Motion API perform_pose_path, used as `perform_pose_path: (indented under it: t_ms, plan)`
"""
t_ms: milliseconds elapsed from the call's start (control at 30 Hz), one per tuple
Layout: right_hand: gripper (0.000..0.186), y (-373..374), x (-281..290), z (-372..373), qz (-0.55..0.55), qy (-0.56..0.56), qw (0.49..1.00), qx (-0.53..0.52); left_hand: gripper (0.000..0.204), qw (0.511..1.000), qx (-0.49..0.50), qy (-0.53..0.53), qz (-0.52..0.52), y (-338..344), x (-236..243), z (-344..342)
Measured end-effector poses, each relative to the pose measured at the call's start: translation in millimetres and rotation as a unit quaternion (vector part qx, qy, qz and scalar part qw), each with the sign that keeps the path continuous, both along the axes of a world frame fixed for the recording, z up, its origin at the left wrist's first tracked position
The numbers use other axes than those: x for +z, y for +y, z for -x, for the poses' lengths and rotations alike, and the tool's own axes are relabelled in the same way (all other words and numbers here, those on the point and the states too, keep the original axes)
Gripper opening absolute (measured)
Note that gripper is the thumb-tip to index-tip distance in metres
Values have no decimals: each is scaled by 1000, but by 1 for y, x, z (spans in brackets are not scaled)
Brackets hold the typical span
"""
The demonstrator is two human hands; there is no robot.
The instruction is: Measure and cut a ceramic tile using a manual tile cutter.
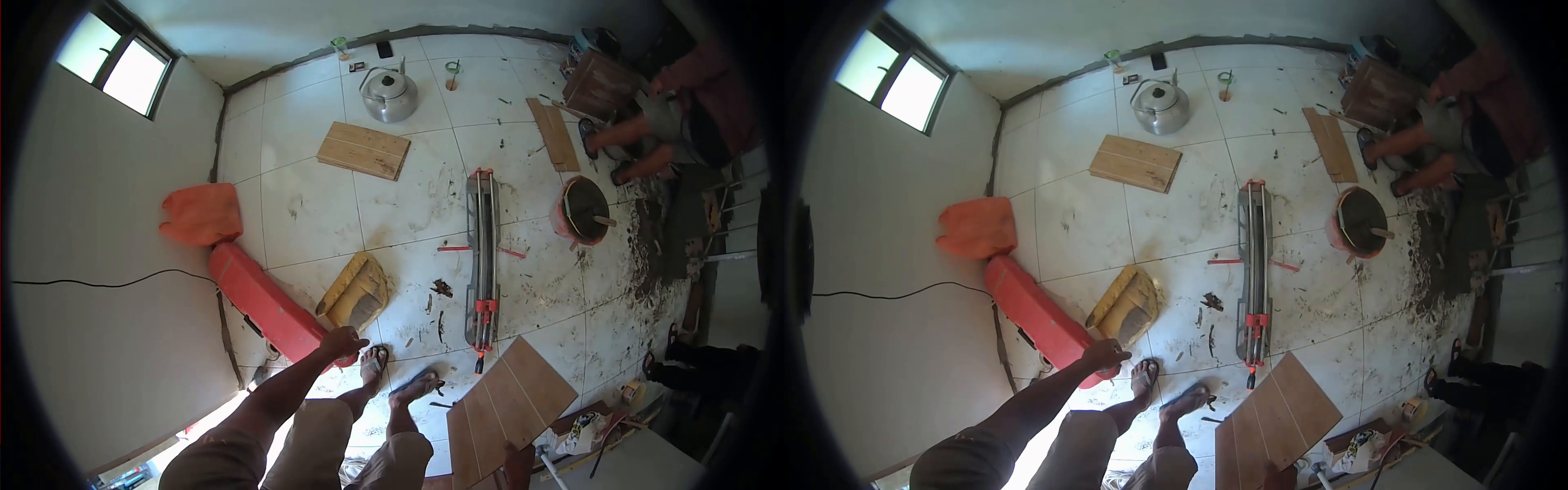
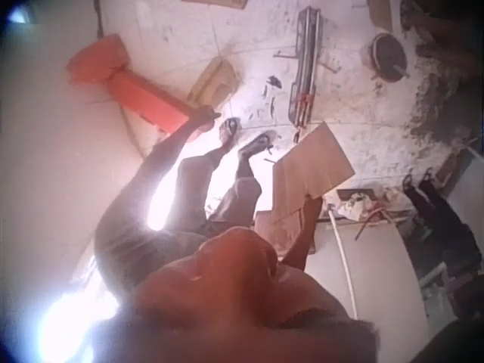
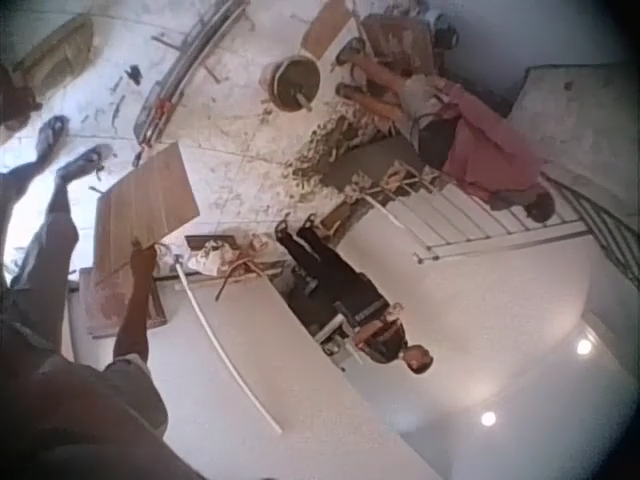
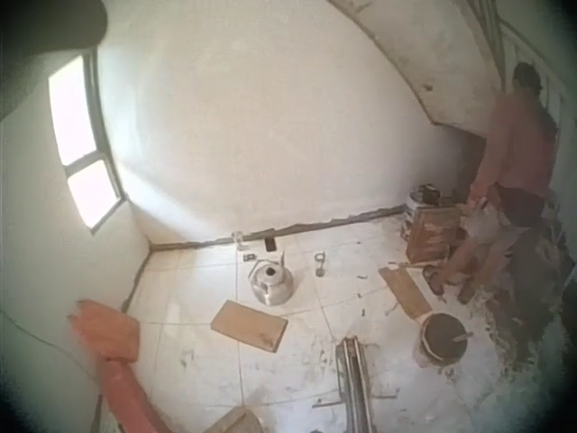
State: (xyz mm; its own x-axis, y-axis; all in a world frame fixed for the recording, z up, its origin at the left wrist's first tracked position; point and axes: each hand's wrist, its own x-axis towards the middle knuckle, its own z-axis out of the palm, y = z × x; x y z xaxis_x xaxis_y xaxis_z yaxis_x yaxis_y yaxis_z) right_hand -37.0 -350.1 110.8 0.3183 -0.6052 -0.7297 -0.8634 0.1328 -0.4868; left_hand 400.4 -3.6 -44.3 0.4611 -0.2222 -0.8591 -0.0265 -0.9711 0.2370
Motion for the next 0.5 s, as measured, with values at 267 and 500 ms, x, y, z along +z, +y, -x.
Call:
perform_pose_path:
  t_ms: [267, 500]
  plan:
    - [59, -74, 3, -243, -26, -165, 985, -39, 50, 959, -262, -66, -81, -55, -85, -59]
    - [67, -74, -135, -369, -116, -322, 927, -155, 39, 965, -211, -110, -107, -36, -244, -79]
